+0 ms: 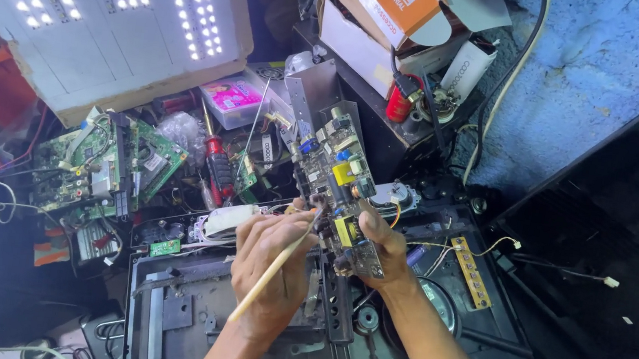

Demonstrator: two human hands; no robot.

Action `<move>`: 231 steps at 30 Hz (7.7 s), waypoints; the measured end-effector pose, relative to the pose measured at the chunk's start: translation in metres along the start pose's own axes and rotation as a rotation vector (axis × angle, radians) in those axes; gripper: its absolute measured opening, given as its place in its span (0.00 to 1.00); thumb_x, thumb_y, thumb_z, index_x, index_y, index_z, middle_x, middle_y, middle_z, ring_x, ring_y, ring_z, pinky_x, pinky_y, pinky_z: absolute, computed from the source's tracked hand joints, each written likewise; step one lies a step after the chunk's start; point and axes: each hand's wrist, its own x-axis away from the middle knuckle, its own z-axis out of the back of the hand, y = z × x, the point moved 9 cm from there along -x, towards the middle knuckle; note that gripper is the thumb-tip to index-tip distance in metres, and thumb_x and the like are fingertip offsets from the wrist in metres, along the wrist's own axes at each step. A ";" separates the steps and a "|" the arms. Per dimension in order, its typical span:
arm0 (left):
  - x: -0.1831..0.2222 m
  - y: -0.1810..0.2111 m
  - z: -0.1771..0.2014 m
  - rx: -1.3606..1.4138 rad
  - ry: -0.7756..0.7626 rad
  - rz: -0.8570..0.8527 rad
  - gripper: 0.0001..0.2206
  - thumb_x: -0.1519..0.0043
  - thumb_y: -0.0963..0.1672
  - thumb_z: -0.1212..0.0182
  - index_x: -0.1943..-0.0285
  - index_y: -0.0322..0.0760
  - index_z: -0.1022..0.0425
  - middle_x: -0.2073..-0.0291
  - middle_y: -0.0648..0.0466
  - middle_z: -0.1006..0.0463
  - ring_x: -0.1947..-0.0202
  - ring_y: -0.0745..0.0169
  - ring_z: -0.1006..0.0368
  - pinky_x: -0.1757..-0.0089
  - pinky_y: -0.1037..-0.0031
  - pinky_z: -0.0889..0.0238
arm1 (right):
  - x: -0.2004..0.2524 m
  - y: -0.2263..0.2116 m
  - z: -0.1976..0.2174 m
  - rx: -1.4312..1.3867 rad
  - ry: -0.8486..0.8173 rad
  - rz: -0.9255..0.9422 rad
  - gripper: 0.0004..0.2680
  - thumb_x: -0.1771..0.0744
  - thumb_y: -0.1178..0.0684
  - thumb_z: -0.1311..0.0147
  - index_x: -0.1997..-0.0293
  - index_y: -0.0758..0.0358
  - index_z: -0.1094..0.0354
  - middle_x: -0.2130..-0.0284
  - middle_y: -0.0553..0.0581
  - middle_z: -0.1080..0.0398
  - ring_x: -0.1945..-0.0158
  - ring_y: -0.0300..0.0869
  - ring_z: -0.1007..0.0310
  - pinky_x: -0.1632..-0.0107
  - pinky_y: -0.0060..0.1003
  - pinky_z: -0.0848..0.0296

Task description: Inspecting and cleaning a circuit board using a wooden stick at a repair bench

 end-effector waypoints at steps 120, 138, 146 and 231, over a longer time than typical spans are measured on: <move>0.031 -0.100 -0.011 0.416 0.023 0.999 0.08 0.29 0.46 0.54 0.51 0.46 0.29 0.46 0.55 0.21 0.58 0.67 0.26 0.58 0.72 0.28 | -0.011 0.000 0.022 -0.171 0.447 -0.111 0.17 0.36 0.53 0.50 0.43 0.71 0.35 0.53 0.72 0.26 0.52 0.61 0.25 0.48 0.56 0.25; 0.009 -0.137 -0.041 0.279 0.112 0.744 0.03 0.29 0.41 0.47 0.51 0.41 0.28 0.54 0.49 0.19 0.55 0.54 0.21 0.52 0.58 0.29 | -0.029 -0.069 0.032 0.805 0.396 0.145 0.42 0.40 0.60 0.32 0.21 0.62 0.68 0.43 0.78 0.42 0.49 0.54 0.28 0.45 0.46 0.25; 0.009 -0.126 -0.028 0.272 0.128 0.738 0.04 0.29 0.41 0.47 0.52 0.42 0.27 0.54 0.50 0.18 0.57 0.59 0.22 0.54 0.63 0.29 | -0.029 -0.069 0.034 0.803 0.315 0.103 0.46 0.42 0.67 0.30 0.21 0.54 0.71 0.42 0.61 0.50 0.50 0.49 0.25 0.47 0.38 0.19; -0.020 -0.029 -0.027 -0.126 -0.032 -0.088 0.01 0.37 0.40 0.35 0.59 0.38 0.20 0.68 0.55 0.19 0.66 0.52 0.22 0.55 0.63 0.36 | 0.013 -0.080 0.025 1.506 0.214 0.602 0.15 0.44 0.47 0.31 0.57 0.53 0.26 0.45 0.65 0.44 0.42 0.55 0.36 0.37 0.47 0.39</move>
